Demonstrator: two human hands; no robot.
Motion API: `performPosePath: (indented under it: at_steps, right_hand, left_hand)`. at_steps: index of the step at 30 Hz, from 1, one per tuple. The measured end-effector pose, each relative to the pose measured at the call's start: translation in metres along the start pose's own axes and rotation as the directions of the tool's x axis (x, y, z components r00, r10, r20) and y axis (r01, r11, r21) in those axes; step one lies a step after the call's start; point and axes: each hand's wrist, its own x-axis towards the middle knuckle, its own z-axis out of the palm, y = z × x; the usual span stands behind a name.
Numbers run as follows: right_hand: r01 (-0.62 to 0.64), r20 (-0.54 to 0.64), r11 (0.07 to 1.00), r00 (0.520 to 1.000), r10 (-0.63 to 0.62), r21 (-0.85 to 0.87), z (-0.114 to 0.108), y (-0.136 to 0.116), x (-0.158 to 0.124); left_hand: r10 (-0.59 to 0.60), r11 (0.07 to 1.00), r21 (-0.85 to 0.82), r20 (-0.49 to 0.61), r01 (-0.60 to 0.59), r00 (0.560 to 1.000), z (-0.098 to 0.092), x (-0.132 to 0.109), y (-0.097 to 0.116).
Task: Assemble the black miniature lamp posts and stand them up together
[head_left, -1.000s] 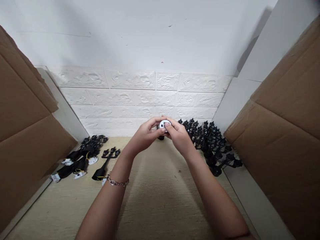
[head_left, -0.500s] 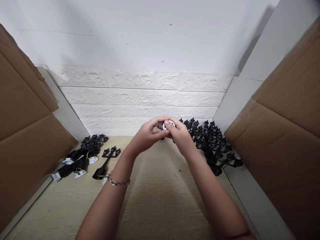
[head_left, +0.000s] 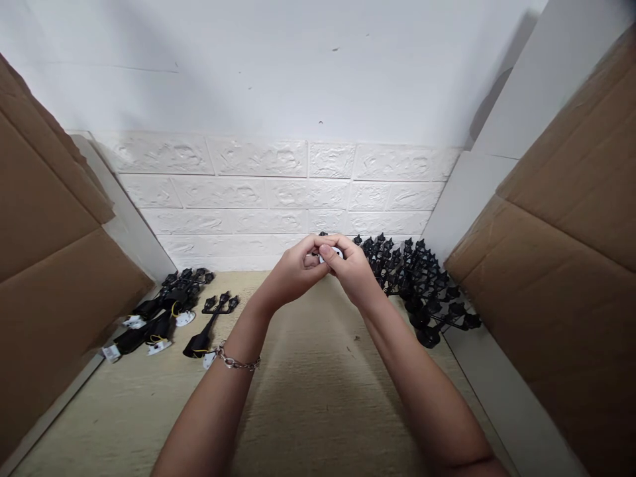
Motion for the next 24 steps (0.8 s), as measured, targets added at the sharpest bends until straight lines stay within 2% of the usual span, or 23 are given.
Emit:
performPosePath:
  at_steps: [3, 6, 8, 10, 12, 16, 21, 24]
  right_hand:
    - [-0.048, 0.008, 0.997, 0.999, 0.048, 0.063, 0.002, -0.001, 0.0]
    - [-0.174, 0.0, 0.965, 0.984, 0.178, 0.196, 0.001, -0.003, 0.001]
    - [-0.252, -0.004, 0.917, 0.964, 0.266, 0.311, 0.0, -0.007, 0.002]
    - [-0.287, 0.023, 0.877, 0.953, 0.301, 0.387, -0.002, -0.011, 0.003]
    - [-0.297, 0.07, 0.873, 0.953, 0.294, 0.386, -0.004, -0.013, 0.003]
    - [-0.299, 0.061, 0.902, 0.954, 0.295, 0.311, -0.003, -0.01, 0.004]
    - [-0.265, 0.017, 0.909, 0.962, 0.274, 0.322, 0.003, -0.001, 0.004]
    - [-0.218, 0.031, 0.904, 0.974, 0.222, 0.369, 0.009, 0.004, 0.004]
  left_hand:
    - [-0.023, 1.0, -0.003, 0.011, 0.023, 1.0, -0.003, 0.0, 0.002]
    - [-0.03, 0.995, -0.099, -0.008, 0.029, 1.0, -0.006, 0.002, 0.003]
    - [-0.029, 0.985, -0.173, -0.082, 0.014, 0.996, -0.009, 0.004, 0.002]
    - [-0.043, 0.985, -0.173, -0.179, 0.011, 0.983, -0.011, 0.005, 0.002]
    - [-0.065, 0.991, -0.125, -0.225, 0.038, 0.972, -0.013, 0.005, 0.002]
    - [-0.076, 0.994, -0.09, -0.181, 0.061, 0.981, -0.012, 0.004, 0.003]
    - [-0.107, 0.959, -0.276, -0.14, 0.065, 0.984, -0.003, 0.004, 0.003]
    - [-0.127, 0.947, -0.311, -0.147, 0.076, 0.981, 0.004, 0.006, 0.001]
